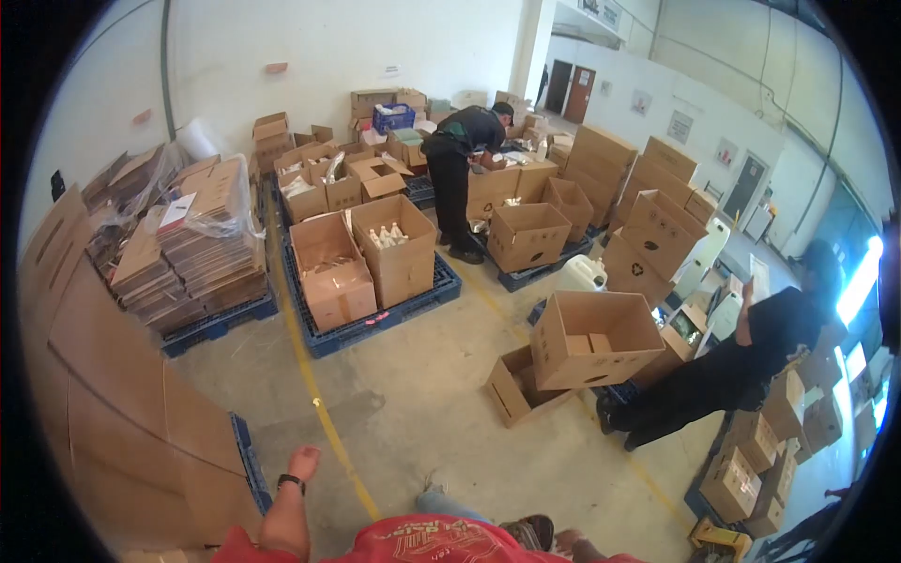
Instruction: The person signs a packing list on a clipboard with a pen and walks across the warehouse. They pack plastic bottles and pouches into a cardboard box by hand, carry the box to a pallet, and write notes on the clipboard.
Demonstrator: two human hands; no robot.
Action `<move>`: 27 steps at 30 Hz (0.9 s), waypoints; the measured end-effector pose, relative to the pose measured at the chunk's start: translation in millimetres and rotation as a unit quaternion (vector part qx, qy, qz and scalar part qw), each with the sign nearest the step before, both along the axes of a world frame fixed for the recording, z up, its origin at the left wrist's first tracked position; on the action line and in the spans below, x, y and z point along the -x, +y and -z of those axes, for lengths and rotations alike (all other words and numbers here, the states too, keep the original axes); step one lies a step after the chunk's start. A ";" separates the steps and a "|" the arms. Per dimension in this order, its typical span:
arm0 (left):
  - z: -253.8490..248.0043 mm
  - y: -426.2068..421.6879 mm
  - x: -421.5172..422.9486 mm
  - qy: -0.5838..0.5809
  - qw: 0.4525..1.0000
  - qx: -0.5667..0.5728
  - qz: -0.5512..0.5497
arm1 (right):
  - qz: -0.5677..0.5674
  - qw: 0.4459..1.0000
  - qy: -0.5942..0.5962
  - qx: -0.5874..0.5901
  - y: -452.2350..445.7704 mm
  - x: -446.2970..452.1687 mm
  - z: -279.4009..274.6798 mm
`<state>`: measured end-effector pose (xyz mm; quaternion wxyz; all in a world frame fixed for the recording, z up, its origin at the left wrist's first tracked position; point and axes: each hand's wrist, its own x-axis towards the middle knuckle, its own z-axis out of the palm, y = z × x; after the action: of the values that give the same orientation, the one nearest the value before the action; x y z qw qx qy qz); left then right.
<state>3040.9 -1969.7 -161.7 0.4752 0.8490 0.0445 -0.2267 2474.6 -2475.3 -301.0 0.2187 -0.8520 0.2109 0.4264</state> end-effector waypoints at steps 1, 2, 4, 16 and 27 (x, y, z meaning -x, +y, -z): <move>15.3 -12.0 -6.2 0.020 0.998 -0.057 0.037 | 0.136 0.987 0.078 -0.032 -20.0 -45.5 -14.8; 29.3 -23.9 -15.2 0.039 0.990 -0.112 0.072 | 0.349 0.936 0.024 -0.037 -35.0 -85.5 -32.5; 7.2 -55.9 -17.8 0.093 0.979 -0.114 0.139 | 0.125 0.980 -0.154 0.031 -80.6 -172.1 -85.3; 112.8 -193.4 -210.8 0.159 0.842 -0.273 0.438 | 0.107 0.945 -0.303 0.057 -273.4 -556.4 -188.7; -49.3 -496.7 -577.4 -0.011 0.997 0.066 0.043 | 0.111 0.985 -0.135 -0.009 -467.1 -600.5 -55.1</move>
<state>3618.3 -2466.4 -112.4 0.5209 0.8191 -0.0121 -0.2403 3075.1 -2942.4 -245.9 0.2987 -0.8709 0.2693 0.2826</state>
